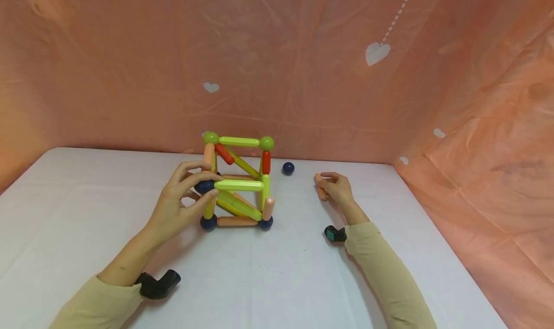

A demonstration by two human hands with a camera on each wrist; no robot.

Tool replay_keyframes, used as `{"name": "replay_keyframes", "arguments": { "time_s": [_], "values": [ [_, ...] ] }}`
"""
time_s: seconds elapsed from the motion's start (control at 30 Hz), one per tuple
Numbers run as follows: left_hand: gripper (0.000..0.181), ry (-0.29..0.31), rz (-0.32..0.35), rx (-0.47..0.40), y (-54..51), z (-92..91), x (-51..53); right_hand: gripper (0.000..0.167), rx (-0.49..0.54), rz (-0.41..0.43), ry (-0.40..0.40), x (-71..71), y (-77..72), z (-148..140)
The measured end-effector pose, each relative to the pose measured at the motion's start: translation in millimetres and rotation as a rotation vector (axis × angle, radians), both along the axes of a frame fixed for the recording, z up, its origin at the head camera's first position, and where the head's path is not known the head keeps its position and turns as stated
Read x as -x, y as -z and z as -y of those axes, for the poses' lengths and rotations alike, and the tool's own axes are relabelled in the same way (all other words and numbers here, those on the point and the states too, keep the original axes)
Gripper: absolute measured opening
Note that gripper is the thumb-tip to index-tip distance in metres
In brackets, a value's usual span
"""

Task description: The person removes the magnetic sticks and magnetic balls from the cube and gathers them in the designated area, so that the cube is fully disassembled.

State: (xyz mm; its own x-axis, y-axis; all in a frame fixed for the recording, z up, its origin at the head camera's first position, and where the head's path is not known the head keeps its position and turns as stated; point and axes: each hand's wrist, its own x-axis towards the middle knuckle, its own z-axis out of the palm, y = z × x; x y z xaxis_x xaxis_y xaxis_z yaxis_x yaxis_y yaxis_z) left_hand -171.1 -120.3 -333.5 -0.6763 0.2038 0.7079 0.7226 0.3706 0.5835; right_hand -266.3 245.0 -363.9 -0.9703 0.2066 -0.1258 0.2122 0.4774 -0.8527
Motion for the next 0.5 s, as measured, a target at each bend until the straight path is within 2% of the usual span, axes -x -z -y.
{"name": "replay_keyframes", "arguments": {
  "time_s": [0.13, 0.23, 0.4, 0.5],
  "values": [
    [0.037, 0.003, 0.001, 0.003, 0.2, -1.1, -0.2, 0.043, 0.001, 0.002, 0.000, 0.0, 2.9, -2.5],
    [0.037, 0.007, 0.002, 0.004, -0.3, -1.7, -0.2, 0.042, -0.004, -0.026, 0.025, -2.4, 1.5, -1.1],
    [0.037, 0.003, 0.001, -0.001, -1.2, -1.3, -0.5, 0.034, 0.080, -0.151, 0.067, -10.9, -6.5, 9.5],
    [0.036, 0.001, 0.001, -0.002, -1.6, -0.7, -0.5, 0.033, 0.156, -0.221, 0.050, -17.8, -12.0, 18.6]
  ]
}}
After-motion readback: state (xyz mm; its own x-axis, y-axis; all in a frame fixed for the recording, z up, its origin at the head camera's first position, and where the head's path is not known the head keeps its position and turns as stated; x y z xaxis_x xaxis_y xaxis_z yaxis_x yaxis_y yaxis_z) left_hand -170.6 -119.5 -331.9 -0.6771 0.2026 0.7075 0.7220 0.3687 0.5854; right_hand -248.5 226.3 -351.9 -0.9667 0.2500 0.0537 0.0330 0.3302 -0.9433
